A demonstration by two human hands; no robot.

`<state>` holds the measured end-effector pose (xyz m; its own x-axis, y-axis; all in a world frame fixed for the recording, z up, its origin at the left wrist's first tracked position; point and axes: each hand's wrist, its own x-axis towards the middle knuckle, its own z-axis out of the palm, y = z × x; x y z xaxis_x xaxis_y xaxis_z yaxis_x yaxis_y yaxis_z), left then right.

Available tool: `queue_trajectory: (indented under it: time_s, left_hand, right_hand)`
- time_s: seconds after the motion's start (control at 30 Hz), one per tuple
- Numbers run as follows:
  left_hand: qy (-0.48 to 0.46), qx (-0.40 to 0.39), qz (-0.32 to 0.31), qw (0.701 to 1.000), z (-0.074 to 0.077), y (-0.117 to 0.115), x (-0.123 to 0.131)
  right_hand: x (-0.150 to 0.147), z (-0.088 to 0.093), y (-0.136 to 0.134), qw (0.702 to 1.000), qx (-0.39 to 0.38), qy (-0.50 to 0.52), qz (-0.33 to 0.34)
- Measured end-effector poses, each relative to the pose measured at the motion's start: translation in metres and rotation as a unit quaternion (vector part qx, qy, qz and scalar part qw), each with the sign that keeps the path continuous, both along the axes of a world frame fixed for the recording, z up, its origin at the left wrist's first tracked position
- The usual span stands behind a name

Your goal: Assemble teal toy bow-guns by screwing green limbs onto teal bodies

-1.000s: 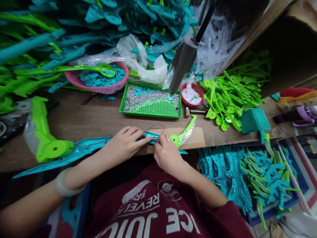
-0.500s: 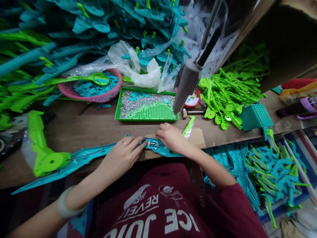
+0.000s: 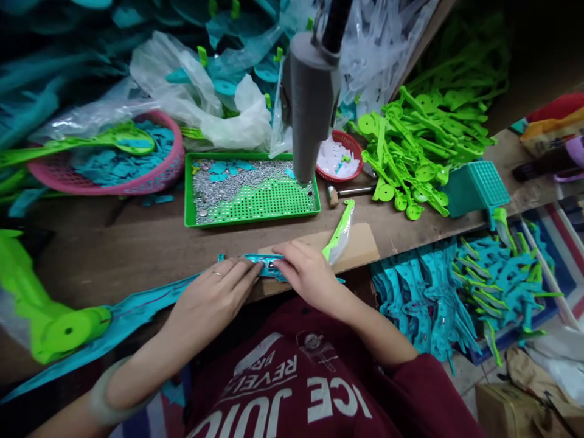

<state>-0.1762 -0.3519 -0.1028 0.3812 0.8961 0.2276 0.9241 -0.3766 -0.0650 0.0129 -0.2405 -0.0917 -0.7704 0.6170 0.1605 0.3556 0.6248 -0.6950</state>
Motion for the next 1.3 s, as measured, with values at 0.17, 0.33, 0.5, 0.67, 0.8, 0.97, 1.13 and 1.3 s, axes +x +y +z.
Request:
queue_trajectory:
  time_s: [0.17, 0.33, 0.5, 0.67, 0.8, 0.97, 1.13, 1.3]
  left_hand:
    - [-0.014, 0.011, -0.015, 1.0, -0.003, -0.003, -0.006]
    - [-0.034, -0.011, 0.003, 0.999, -0.003, 0.002, -0.006]
    - [-0.055, -0.07, 0.03, 0.996, 0.005, 0.018, -0.003]
    - [-0.053, -0.071, 0.037, 0.995, 0.008, 0.021, -0.001]
    - [-0.051, -0.059, 0.035, 0.996, 0.005, 0.019, 0.0]
    - [-0.054, -0.058, 0.036, 0.996, 0.001, 0.018, -0.001]
    - [-0.056, -0.062, 0.035, 0.996, 0.002, 0.018, -0.001]
    - [-0.049, -0.061, 0.03, 0.996, 0.003, 0.018, 0.0]
  right_hand:
    - [-0.007, -0.004, 0.001, 0.968, 0.181, -0.174, -0.013]
    - [-0.005, -0.001, -0.005, 0.935, 0.252, -0.249, 0.024]
    - [0.001, 0.012, -0.009, 0.922, 0.244, -0.287, 0.092]
    - [0.011, 0.019, -0.013, 0.944, 0.173, -0.277, 0.04]
    - [0.01, 0.012, -0.021, 0.971, 0.039, -0.233, -0.037]
    - [0.002, 0.001, -0.036, 0.933, 0.135, -0.326, -0.076]
    - [0.002, -0.002, -0.042, 0.915, 0.225, -0.329, -0.065]
    - [0.004, -0.004, -0.04, 0.917, 0.226, -0.322, -0.062]
